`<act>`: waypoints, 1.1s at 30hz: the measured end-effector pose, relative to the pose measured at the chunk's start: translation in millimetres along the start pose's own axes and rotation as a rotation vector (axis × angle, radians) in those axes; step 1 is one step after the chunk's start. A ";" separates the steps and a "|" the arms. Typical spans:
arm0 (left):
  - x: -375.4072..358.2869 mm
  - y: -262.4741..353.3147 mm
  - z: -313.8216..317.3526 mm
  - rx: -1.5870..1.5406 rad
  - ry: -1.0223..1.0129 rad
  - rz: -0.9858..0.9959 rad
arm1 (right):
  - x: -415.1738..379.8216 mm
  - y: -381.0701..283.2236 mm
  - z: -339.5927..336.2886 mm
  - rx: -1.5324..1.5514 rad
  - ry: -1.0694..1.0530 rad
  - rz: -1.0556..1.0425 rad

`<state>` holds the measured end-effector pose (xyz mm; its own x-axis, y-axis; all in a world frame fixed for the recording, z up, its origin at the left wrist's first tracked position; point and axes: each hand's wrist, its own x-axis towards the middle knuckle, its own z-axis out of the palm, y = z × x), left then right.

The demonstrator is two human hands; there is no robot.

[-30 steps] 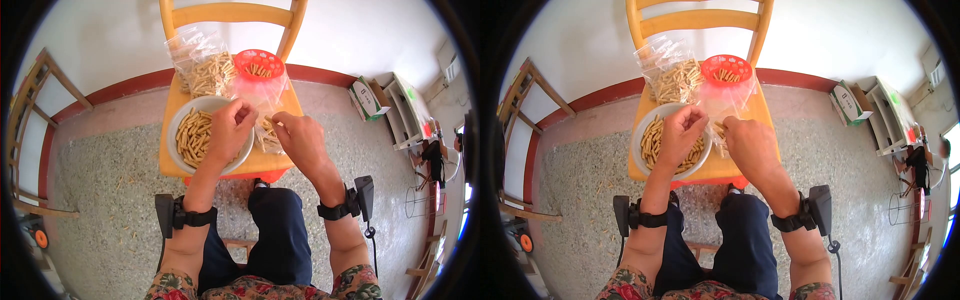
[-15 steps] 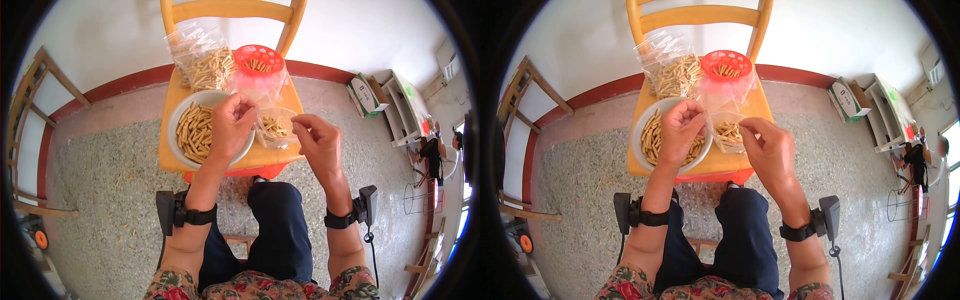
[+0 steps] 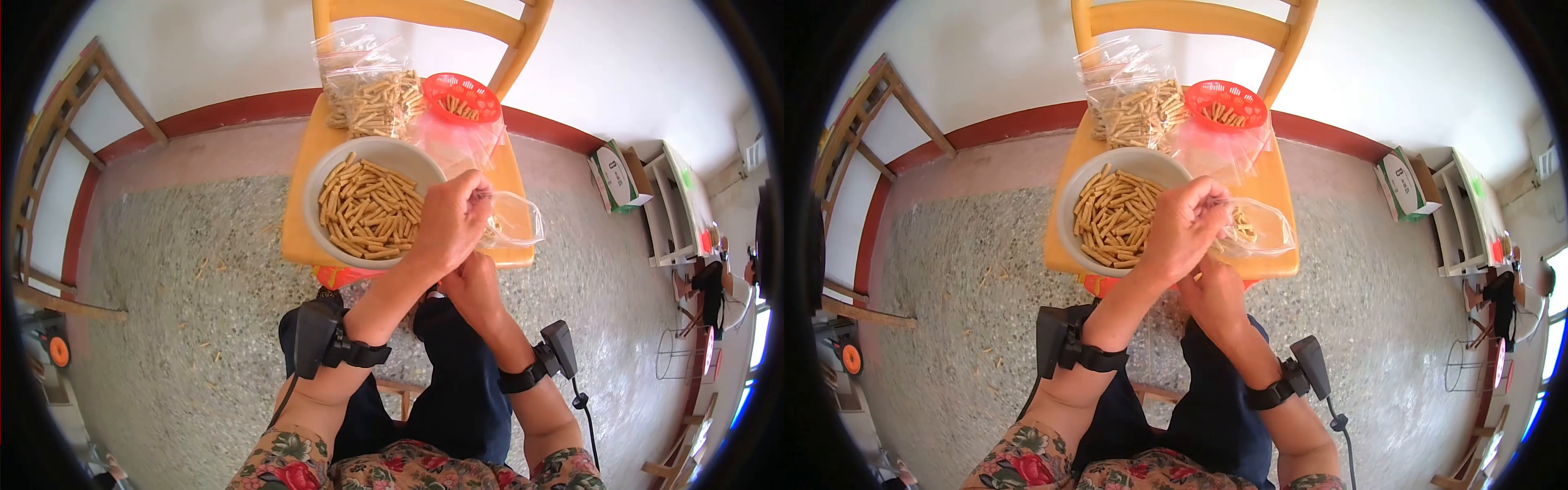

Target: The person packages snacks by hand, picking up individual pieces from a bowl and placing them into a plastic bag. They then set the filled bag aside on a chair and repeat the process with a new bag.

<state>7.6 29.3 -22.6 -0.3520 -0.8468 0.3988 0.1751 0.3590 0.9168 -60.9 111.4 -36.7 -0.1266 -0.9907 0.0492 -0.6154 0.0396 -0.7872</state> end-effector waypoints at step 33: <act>17.3 18.4 -22.4 -0.375 0.118 0.034 | 7.5 5.3 -31.9 0.618 -0.370 0.461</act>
<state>25.3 12.5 0.8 -0.2359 -0.8839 0.4038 0.5167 0.2378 0.8225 -90.0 108.4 -20.9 0.0684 -0.8757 -0.4780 -0.0162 0.4781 -0.8781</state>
